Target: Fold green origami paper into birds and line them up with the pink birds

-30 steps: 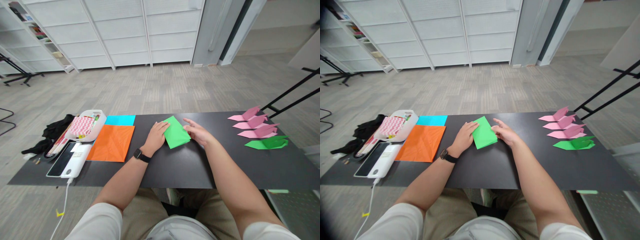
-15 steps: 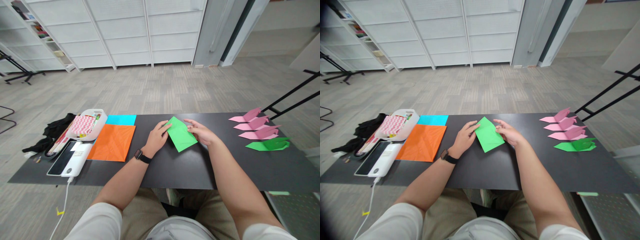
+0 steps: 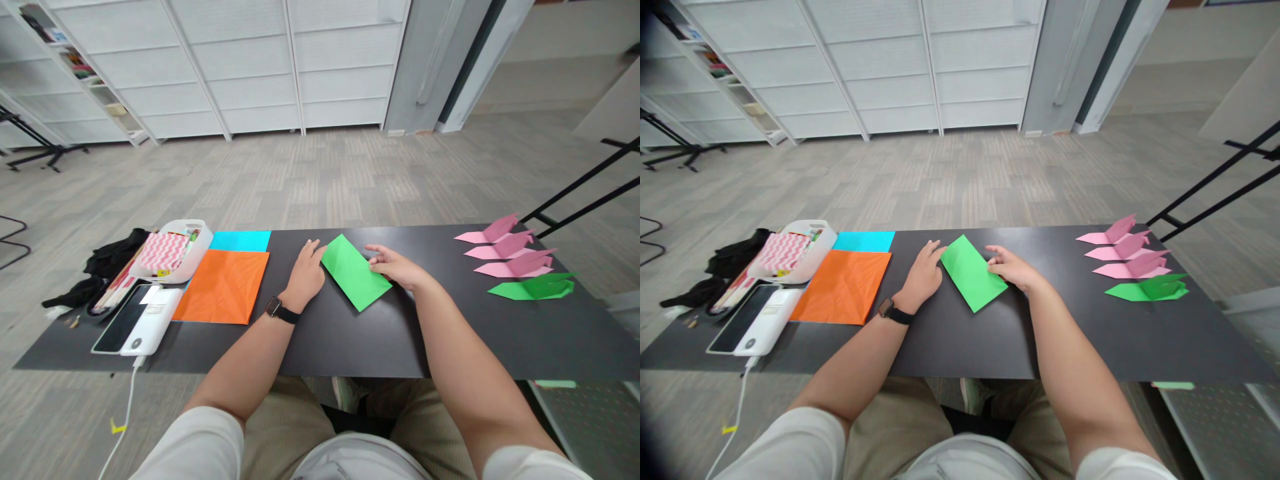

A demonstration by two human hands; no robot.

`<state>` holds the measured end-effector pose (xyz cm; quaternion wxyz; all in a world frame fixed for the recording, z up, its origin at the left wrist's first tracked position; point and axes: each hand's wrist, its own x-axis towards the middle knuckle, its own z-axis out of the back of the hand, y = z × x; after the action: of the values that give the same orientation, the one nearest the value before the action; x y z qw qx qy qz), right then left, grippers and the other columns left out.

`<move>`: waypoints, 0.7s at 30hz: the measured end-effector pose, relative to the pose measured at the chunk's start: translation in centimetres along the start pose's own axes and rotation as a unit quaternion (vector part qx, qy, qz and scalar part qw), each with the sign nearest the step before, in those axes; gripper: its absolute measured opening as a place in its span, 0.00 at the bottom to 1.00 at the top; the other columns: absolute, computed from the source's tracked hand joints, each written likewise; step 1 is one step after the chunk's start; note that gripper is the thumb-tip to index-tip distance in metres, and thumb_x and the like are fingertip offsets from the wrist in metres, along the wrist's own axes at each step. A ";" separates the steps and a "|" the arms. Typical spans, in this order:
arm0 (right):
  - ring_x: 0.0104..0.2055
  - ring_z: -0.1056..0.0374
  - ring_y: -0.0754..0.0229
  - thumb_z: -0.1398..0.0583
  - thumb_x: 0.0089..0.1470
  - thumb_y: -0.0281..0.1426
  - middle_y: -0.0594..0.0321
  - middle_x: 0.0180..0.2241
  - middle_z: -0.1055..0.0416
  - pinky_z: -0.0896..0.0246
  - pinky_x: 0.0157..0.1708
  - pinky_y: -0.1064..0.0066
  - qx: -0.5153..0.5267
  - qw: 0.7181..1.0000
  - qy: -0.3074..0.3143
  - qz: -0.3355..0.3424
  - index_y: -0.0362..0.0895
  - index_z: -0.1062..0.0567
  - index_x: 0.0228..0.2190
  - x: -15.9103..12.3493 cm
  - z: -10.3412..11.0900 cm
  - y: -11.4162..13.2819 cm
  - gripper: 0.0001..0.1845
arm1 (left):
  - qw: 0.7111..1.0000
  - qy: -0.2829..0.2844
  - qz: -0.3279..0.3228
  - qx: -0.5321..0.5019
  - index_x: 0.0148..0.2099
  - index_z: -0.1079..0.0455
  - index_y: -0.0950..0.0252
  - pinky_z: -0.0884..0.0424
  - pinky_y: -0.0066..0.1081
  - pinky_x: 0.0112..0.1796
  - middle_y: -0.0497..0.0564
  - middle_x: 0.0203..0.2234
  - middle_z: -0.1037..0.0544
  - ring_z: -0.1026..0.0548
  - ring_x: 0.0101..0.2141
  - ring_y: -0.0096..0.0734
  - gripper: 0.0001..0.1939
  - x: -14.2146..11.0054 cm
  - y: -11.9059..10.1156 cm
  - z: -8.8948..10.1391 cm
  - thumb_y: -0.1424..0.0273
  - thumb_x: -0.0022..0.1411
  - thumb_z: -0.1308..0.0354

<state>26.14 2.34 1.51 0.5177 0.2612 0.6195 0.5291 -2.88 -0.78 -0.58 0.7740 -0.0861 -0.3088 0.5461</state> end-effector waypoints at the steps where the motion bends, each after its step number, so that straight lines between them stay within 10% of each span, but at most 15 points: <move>1: 0.27 0.36 0.66 0.33 0.49 0.26 0.67 0.37 0.25 0.46 0.23 0.75 -0.012 1.000 0.000 0.004 0.50 0.33 0.65 0.2 0.0 -0.2 0.43 | 1.000 -0.009 0.005 0.010 0.66 0.30 0.68 0.41 0.57 0.72 0.63 0.69 0.31 0.40 0.73 0.51 0.31 0.0 -0.2 0.1 0.85 0.63 0.51; 9: 0.32 0.31 0.63 0.33 0.53 0.30 0.63 0.40 0.22 0.38 0.28 0.75 -0.042 0.997 -0.007 0.061 0.50 0.33 0.66 0.8 -0.3 -1.1 0.39 | 0.987 0.131 -0.087 -0.036 0.70 0.35 0.64 0.39 0.51 0.72 0.60 0.69 0.30 0.34 0.70 0.46 0.27 -0.3 -1.7 0.2 0.66 0.73 0.43; 21: 0.31 0.32 0.64 0.34 0.48 0.29 0.59 0.49 0.25 0.31 0.32 0.69 -0.086 0.983 -0.062 0.150 0.52 0.27 0.61 1.5 0.4 -1.5 0.37 | 0.990 0.129 -0.024 0.047 0.61 0.26 0.67 0.44 0.54 0.73 0.63 0.70 0.33 0.41 0.74 0.50 0.17 -0.2 -0.7 -0.2 0.68 0.75 0.46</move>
<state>26.38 3.36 -0.34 0.4906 0.3381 0.4918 0.6349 -2.25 -1.14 -0.51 0.8233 -0.1118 -0.1819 0.5259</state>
